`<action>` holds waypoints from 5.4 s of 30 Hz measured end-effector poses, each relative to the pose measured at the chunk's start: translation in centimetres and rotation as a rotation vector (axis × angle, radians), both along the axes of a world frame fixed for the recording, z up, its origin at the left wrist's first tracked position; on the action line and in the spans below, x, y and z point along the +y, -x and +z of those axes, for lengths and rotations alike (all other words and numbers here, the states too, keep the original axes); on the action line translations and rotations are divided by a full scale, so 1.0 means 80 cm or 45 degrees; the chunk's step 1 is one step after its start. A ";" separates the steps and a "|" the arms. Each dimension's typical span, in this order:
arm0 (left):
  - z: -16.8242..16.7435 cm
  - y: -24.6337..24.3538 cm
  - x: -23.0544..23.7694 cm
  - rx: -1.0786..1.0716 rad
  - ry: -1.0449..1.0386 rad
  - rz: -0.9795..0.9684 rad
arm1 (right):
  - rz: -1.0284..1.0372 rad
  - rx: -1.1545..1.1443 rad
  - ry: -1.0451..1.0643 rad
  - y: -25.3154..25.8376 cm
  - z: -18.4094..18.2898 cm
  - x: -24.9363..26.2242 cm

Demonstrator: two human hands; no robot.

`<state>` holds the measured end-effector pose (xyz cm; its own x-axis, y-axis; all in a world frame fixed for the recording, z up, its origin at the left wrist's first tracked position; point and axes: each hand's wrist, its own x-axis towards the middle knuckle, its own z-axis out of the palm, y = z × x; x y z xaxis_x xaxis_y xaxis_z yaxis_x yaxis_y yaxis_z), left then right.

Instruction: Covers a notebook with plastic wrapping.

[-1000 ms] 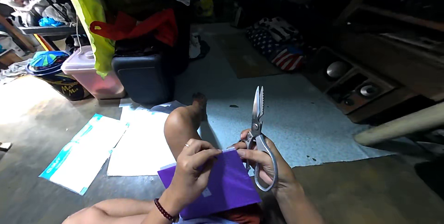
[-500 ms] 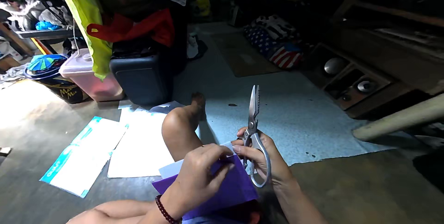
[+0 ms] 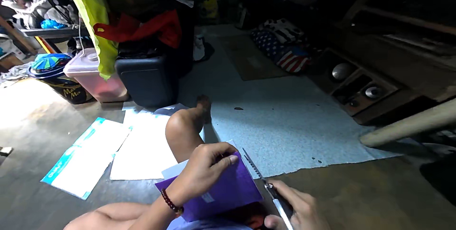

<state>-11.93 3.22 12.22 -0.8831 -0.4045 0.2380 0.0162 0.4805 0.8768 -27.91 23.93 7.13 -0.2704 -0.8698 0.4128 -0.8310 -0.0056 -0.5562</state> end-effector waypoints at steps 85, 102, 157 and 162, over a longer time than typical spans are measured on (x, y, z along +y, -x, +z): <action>0.006 -0.004 0.000 0.015 -0.379 0.077 | -0.118 0.134 0.052 -0.035 -0.006 -0.020; 0.006 -0.003 0.001 0.017 -0.412 0.066 | -0.117 -0.226 0.149 -0.013 -0.021 -0.025; 0.010 -0.002 -0.004 -0.067 -0.374 0.014 | -0.125 0.112 0.004 -0.019 -0.012 -0.014; 0.012 -0.013 -0.006 -0.011 -0.434 0.022 | -0.118 0.114 0.062 -0.028 -0.013 -0.020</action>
<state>-10.89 2.72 13.14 -0.8766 -0.4747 0.0790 0.0026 0.1596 0.9872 -25.64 22.33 6.11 -0.3088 -0.8213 0.4798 -0.8755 0.0482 -0.4808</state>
